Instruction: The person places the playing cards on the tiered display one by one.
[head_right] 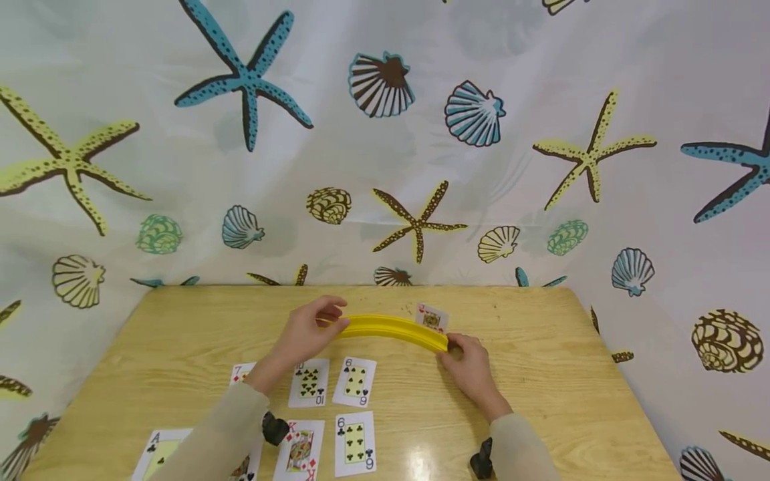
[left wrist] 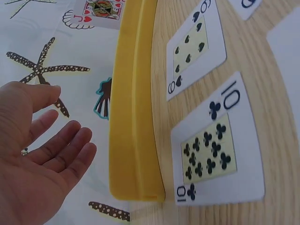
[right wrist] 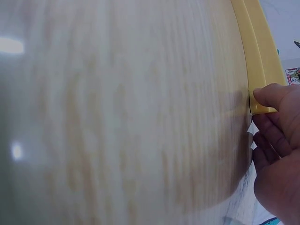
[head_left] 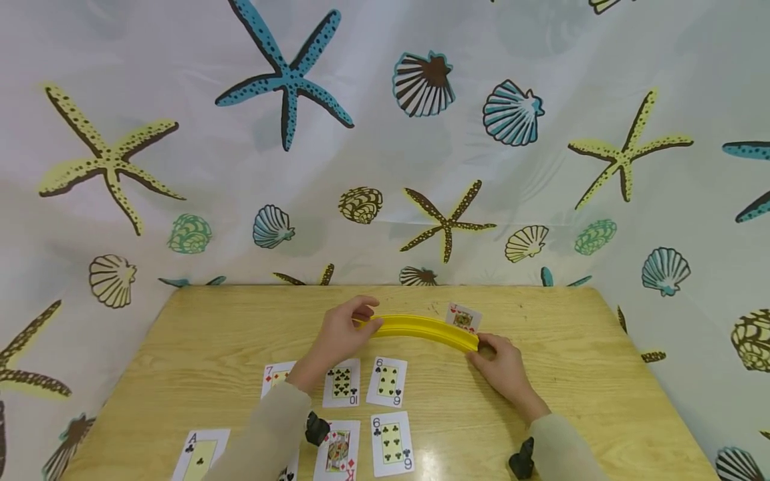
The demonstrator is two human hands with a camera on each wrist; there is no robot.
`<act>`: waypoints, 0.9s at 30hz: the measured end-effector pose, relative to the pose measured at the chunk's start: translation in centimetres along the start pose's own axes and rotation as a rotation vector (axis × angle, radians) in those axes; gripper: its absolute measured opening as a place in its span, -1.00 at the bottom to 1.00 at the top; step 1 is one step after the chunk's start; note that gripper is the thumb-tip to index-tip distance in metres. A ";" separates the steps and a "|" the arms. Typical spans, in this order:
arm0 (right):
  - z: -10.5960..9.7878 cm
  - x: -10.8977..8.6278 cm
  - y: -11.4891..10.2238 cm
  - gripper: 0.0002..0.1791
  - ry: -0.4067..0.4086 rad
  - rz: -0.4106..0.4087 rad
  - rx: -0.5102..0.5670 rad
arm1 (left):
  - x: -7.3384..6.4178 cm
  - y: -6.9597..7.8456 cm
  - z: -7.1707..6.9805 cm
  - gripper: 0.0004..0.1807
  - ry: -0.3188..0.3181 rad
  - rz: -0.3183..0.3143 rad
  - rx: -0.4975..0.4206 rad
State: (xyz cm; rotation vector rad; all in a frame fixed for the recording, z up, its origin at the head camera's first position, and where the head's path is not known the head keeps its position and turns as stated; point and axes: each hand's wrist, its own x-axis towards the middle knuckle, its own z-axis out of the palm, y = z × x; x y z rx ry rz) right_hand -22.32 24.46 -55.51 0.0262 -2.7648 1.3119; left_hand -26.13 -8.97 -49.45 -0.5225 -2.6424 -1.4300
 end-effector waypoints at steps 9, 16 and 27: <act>0.1 0.1 0.0 -0.49 0.001 0.007 -0.010 | -2.9 -2.5 -4.1 -0.52 0.001 -0.051 0.114; 0.1 -0.1 0.0 -0.50 -0.005 0.025 -0.012 | -5.0 -3.9 -6.2 -0.50 0.011 -0.069 0.207; 0.1 -0.1 -0.3 -0.51 -0.007 0.016 -0.006 | -7.7 -6.2 -9.0 -0.44 0.023 -0.098 0.349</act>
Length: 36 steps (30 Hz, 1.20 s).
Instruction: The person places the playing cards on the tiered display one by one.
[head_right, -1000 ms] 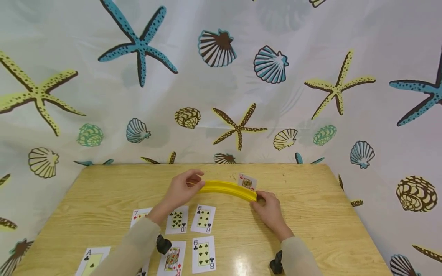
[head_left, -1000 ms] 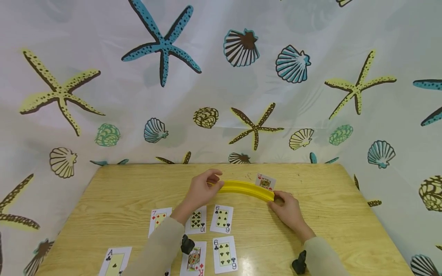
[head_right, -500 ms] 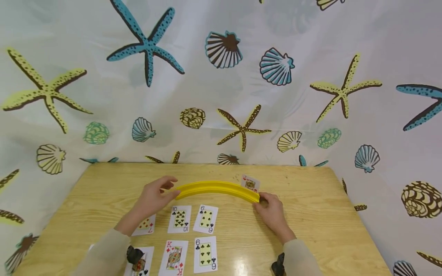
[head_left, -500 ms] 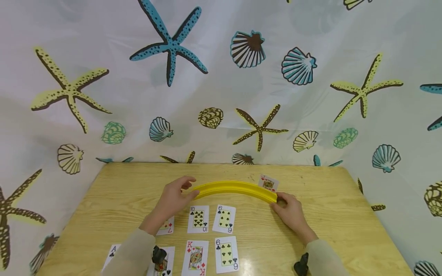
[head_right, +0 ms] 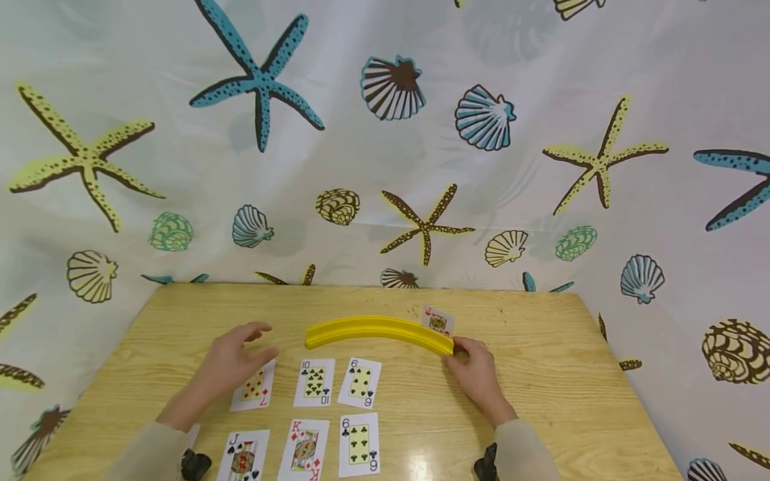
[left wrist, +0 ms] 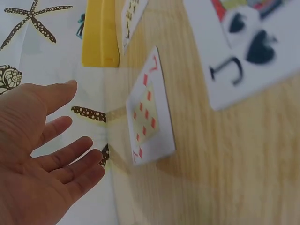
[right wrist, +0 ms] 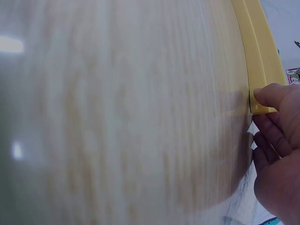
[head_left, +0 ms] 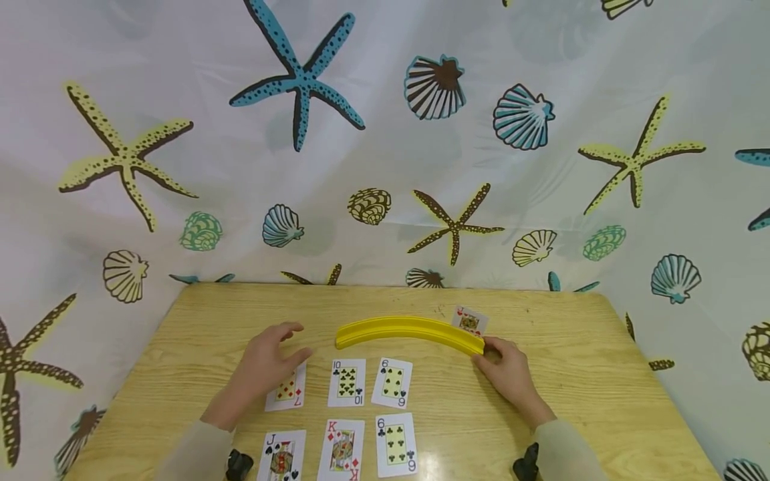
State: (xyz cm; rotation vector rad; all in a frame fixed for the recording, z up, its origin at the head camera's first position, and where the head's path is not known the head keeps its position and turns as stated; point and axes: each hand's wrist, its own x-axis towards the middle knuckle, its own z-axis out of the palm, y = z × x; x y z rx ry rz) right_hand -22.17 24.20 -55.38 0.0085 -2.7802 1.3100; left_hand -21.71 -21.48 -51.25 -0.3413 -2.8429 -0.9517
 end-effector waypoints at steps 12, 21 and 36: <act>0.1 0.0 0.0 -0.53 0.007 -0.011 -0.002 | -1.8 -2.2 -1.3 -0.32 -0.043 -0.026 0.053; 0.1 0.0 0.1 -0.52 0.006 -0.007 -0.004 | -3.3 -2.6 -1.9 -0.17 -0.141 -0.020 0.073; 0.1 0.0 0.3 -0.50 0.012 -0.002 -0.003 | -4.0 -4.0 -1.7 0.08 -0.259 -0.016 0.205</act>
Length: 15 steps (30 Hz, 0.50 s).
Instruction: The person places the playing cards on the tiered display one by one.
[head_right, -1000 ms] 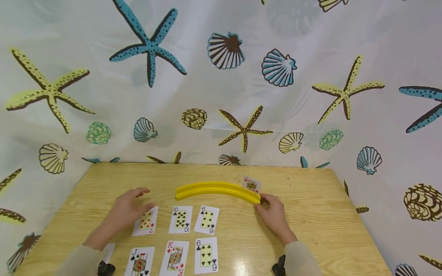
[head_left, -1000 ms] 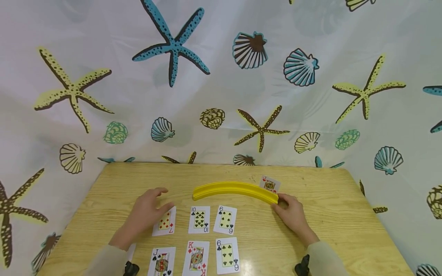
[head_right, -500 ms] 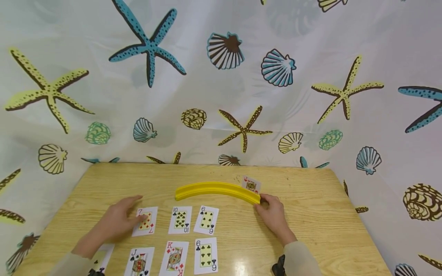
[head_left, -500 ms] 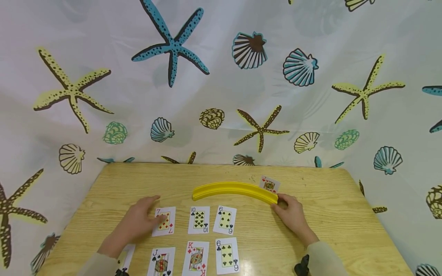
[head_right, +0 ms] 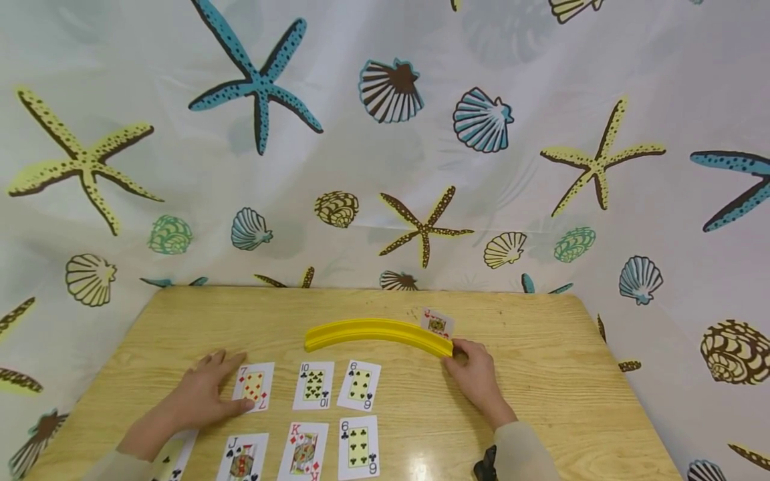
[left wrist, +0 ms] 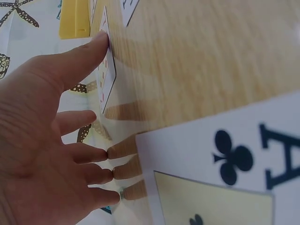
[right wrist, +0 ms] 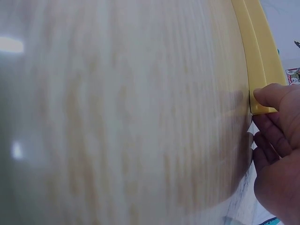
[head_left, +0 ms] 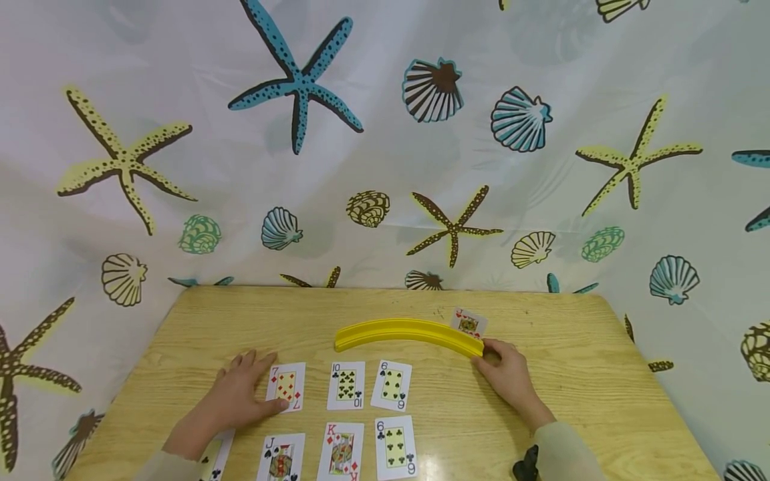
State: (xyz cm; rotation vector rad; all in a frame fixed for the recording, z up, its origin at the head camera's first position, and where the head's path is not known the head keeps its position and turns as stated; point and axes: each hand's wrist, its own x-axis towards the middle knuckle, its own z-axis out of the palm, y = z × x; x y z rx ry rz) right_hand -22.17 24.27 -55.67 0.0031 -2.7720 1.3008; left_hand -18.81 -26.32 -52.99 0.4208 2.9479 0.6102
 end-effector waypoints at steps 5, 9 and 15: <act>0.0 -0.1 -0.1 -0.51 -0.001 -0.003 -0.004 | 0.0 0.1 0.0 0.05 -0.006 -0.005 -0.021; -0.1 -0.1 -0.2 -0.51 0.000 -0.004 -0.002 | 0.0 0.1 0.1 0.03 0.000 -0.013 -0.031; 0.0 -0.1 -0.1 -0.51 0.003 -0.016 -0.006 | 0.0 0.2 0.2 -0.02 0.037 -0.014 -0.050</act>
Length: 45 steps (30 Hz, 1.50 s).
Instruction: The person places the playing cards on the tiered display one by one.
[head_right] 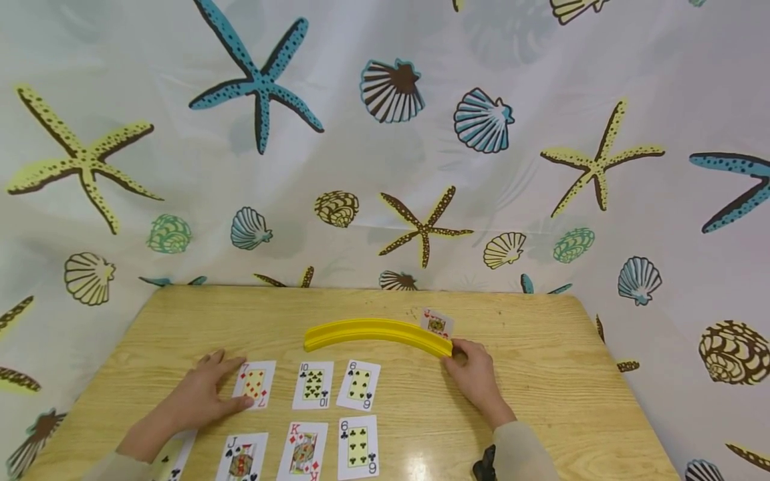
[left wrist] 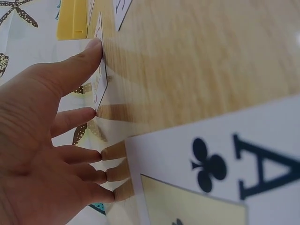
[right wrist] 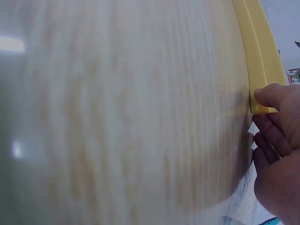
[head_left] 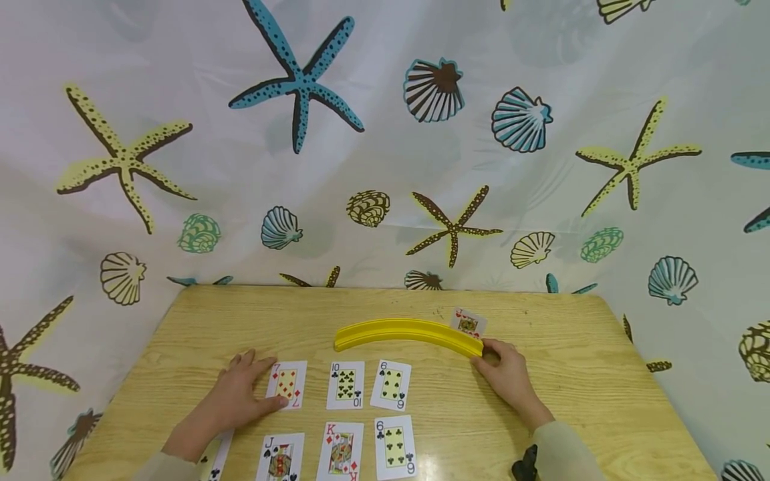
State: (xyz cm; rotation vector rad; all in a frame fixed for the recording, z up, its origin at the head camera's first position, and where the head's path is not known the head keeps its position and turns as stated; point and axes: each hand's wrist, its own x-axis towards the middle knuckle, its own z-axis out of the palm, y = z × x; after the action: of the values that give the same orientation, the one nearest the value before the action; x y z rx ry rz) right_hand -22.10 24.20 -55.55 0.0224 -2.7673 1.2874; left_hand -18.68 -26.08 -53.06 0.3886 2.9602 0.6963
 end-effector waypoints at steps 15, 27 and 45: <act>0.3 0.0 0.2 -0.52 0.039 -0.026 -0.018 | 0.3 -0.1 0.3 -0.07 0.017 -0.016 -0.027; 0.3 0.1 0.4 -0.49 0.000 0.001 -0.008 | -0.1 -0.2 0.4 -0.30 0.056 -0.020 -0.178; 0.1 0.0 0.3 -0.51 0.014 -0.014 -0.002 | 0.7 0.5 -0.4 -0.68 0.158 -0.070 -0.462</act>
State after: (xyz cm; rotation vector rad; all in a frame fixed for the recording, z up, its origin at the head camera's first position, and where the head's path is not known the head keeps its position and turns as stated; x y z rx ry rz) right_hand -22.11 24.30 -55.86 0.0324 -2.7521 1.2769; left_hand -19.32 -25.62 -52.44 0.1986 2.8032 1.4135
